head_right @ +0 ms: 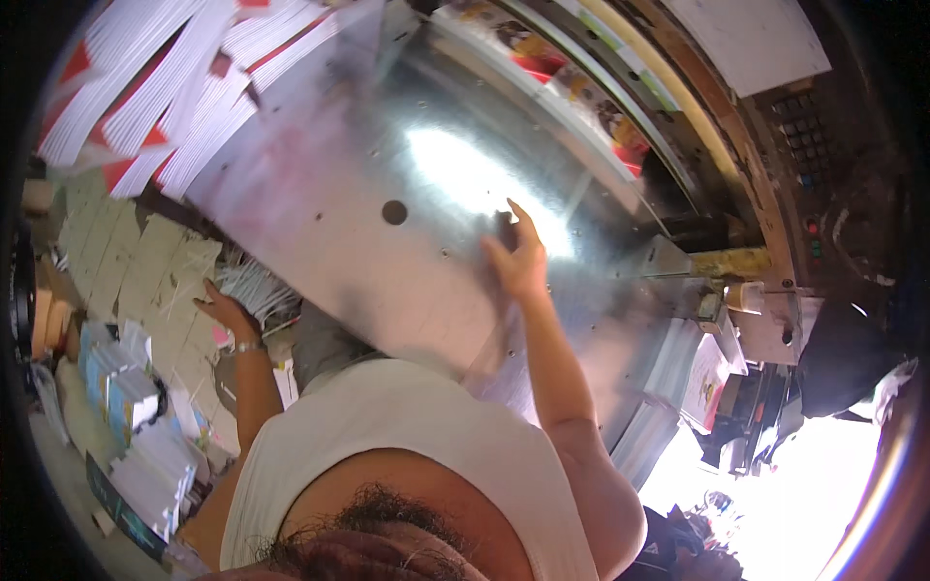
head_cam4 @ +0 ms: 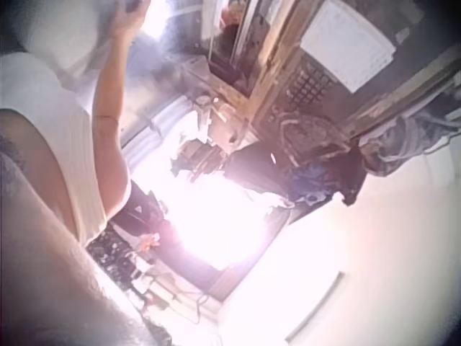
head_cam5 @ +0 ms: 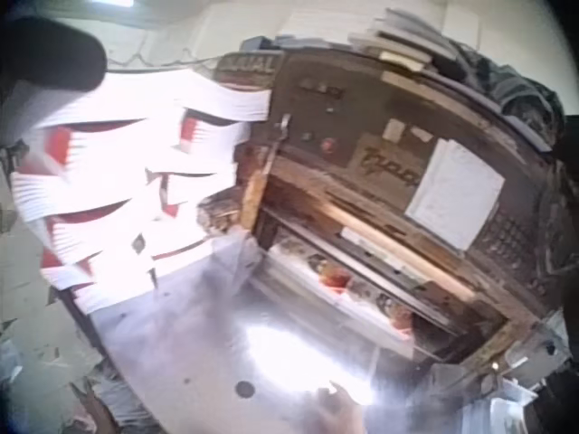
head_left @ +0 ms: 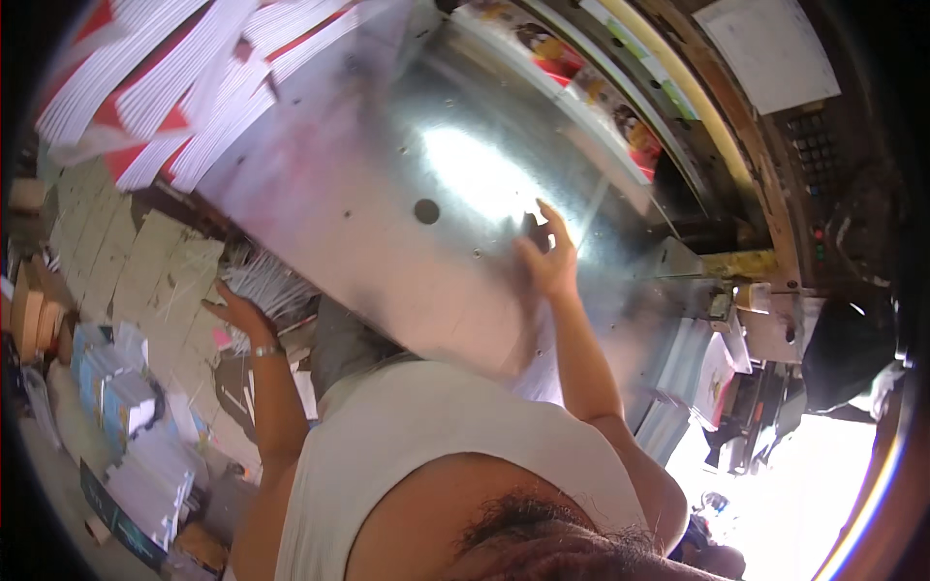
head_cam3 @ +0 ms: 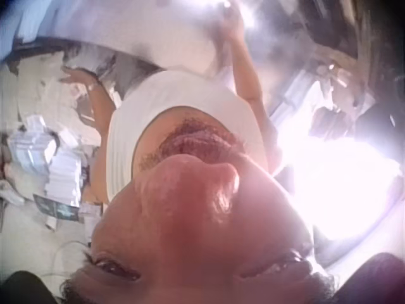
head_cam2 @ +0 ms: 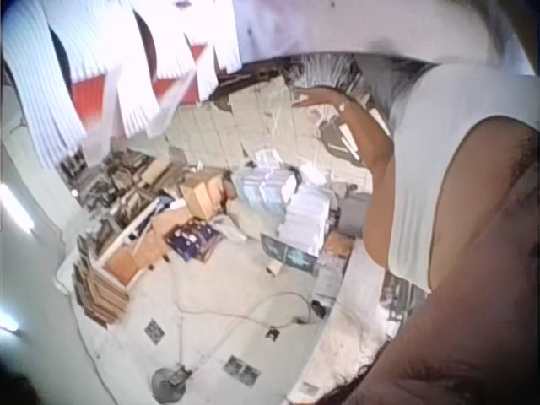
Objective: The person trims stacks of printed booklets using a paper cutting machine, turning the booklets to trim multiple edges, clearing scrap paper trimmings by hand, and stacking the cut booklets.
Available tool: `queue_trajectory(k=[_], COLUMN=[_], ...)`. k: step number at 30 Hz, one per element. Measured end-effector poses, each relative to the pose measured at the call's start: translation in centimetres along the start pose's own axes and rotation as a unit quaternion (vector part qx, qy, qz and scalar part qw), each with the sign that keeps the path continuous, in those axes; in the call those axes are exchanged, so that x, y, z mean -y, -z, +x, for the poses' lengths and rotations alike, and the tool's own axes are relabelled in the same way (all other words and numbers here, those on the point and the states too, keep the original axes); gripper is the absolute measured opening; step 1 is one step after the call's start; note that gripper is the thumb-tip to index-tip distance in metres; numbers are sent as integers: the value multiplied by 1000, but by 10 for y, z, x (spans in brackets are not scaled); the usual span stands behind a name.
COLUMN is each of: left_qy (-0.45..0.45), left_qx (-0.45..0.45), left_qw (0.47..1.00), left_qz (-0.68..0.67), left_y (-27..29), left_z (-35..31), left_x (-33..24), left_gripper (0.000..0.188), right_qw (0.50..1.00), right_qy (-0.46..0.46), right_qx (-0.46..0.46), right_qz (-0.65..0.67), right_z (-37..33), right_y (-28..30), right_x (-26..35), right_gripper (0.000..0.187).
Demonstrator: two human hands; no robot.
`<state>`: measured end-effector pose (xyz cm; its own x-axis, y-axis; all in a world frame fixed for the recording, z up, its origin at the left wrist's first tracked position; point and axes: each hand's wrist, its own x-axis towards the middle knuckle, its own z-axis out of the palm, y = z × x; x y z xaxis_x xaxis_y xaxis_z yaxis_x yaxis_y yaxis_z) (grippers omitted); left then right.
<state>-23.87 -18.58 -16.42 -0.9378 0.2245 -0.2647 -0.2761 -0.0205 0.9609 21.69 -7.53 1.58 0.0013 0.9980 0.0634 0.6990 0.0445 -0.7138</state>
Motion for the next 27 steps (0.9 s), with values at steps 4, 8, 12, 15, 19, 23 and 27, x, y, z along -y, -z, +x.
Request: queue_trajectory(k=[4, 8, 12, 15, 19, 23, 27], left_qy=[-212, -467, -538, -404, -190, -350, -267], left_qx=[70, 185, 373, 517, 603, 441, 475], left_qw=[969, 851, 741, 744, 763, 772, 776], left_qz=[109, 156, 148, 125, 136, 295, 317], left_y=[-21, -52, -144, -257, -431, -570, -625], left_z=[-48, -81, -116, -135, -141, -113, -128], left_x=[-25, -61, -122, -124, -105, -70, -42], left_gripper=[78, 67, 56, 62, 74, 94, 101], right_qw=[978, 920, 911, 910, 896, 899, 894], right_qy=[-38, -126, -152, -179, -200, -191, -180], right_qx=[-171, -287, -378, -372, -393, -394, -410], right_qz=[110, 235, 67, 44, -58, -20, -10], right_z=[106, 186, 221, 223, 212, 224, 221], right_y=[84, 157, 159, 147, 145, 143, 148], right_x=[-138, -204, -228, -233, -210, -206, -219], right_gripper=[72, 92, 103, 102, 94, 88, 84])
